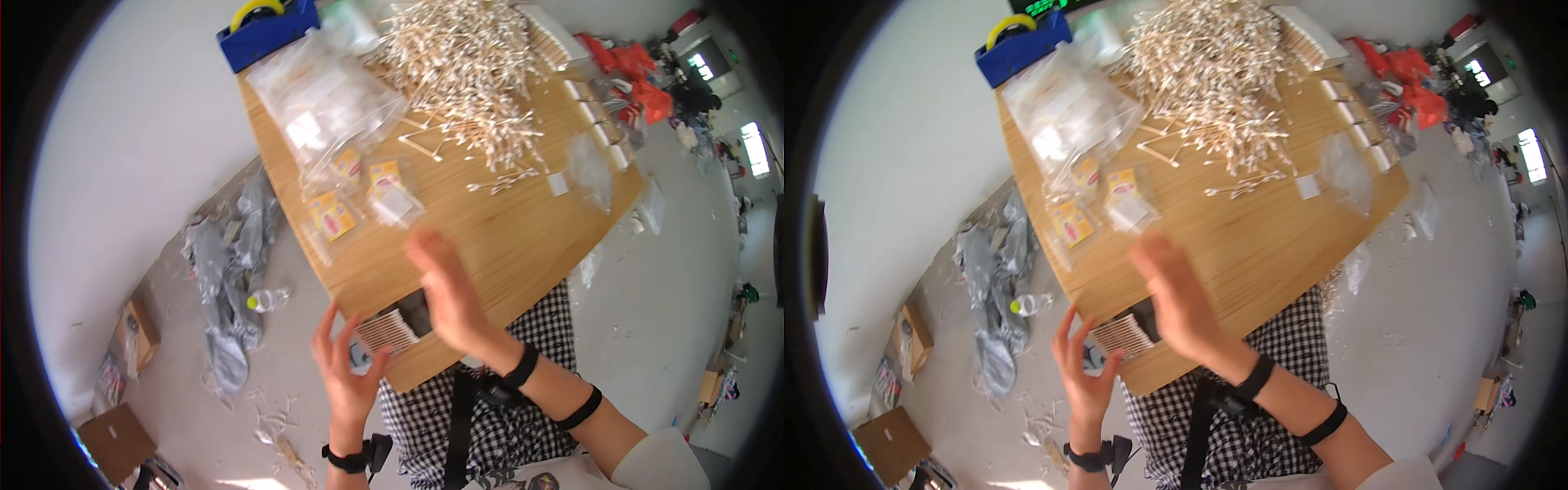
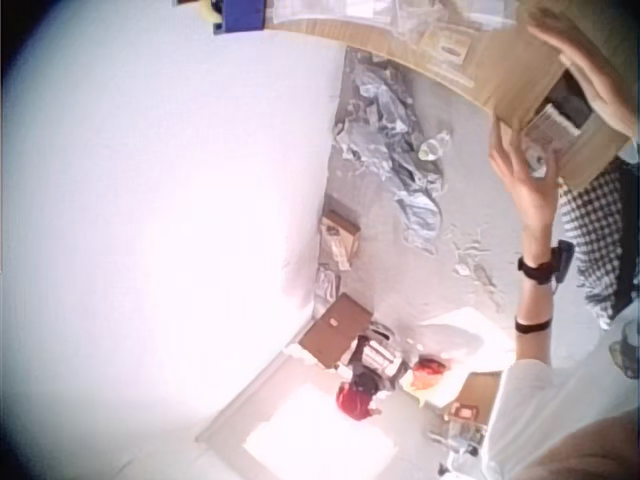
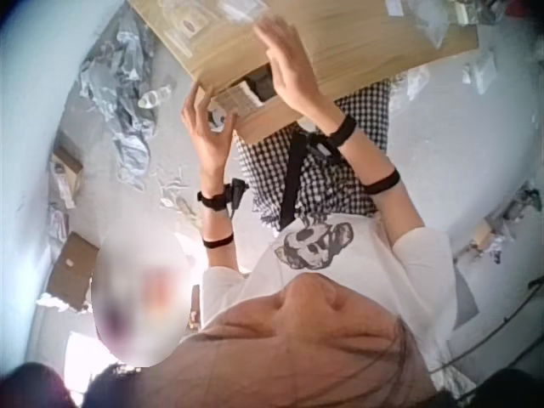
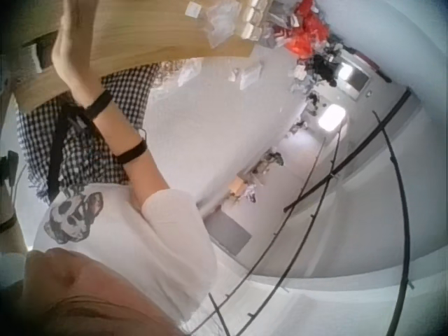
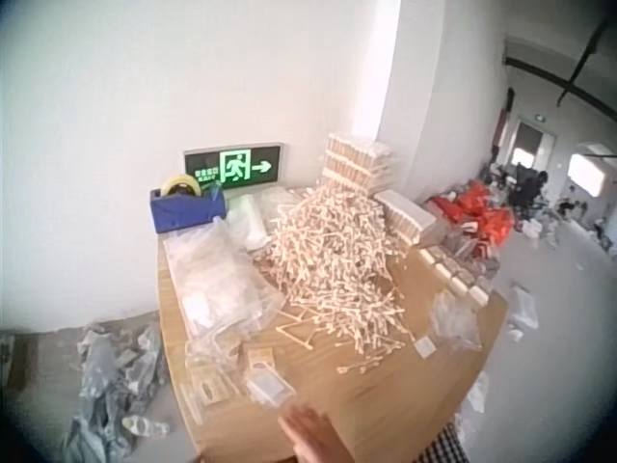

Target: Manually organizing cotton swabs and placing them into small plastic boxes or packaging.

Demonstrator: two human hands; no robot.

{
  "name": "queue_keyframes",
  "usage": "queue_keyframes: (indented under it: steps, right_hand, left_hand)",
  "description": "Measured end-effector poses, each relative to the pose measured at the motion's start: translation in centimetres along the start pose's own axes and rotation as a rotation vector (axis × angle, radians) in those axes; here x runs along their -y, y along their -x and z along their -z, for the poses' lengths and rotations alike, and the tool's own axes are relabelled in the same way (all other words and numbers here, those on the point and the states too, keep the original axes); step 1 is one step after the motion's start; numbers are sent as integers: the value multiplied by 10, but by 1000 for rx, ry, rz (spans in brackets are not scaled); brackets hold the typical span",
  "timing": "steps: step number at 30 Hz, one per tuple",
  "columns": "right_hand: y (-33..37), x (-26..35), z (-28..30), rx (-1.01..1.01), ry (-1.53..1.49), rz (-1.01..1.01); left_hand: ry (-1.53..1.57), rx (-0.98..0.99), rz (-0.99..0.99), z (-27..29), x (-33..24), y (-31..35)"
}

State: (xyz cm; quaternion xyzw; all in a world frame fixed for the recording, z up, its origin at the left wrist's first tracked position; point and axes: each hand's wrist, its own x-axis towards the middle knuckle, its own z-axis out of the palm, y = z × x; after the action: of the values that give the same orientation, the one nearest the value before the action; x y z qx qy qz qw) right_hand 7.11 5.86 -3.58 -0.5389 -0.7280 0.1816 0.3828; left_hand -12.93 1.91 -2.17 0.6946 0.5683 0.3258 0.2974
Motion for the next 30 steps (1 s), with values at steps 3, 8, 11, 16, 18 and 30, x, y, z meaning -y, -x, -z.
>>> queue_keyframes:
  steps: [3,8,11,16,18,30]
  right_hand:
    - [-4,-71,57,-219,174,-199]
    - [20,-139,166,-51,632,-406]
    - [46,-89,120,119,537,-264]
    - [80,-6,111,507,270,-146]
    - [86,-4,113,549,327,-30]
    - [49,21,70,297,-244,-262]
  left_hand:
    - [20,-105,116,7,12,10]
    - [26,-177,142,-5,-4,1]
    - [-19,-197,186,2,2,10]
    - [-55,-210,205,4,-2,11]
    - [-58,-214,207,3,2,10]
    - [470,-227,525,-10,27,11]
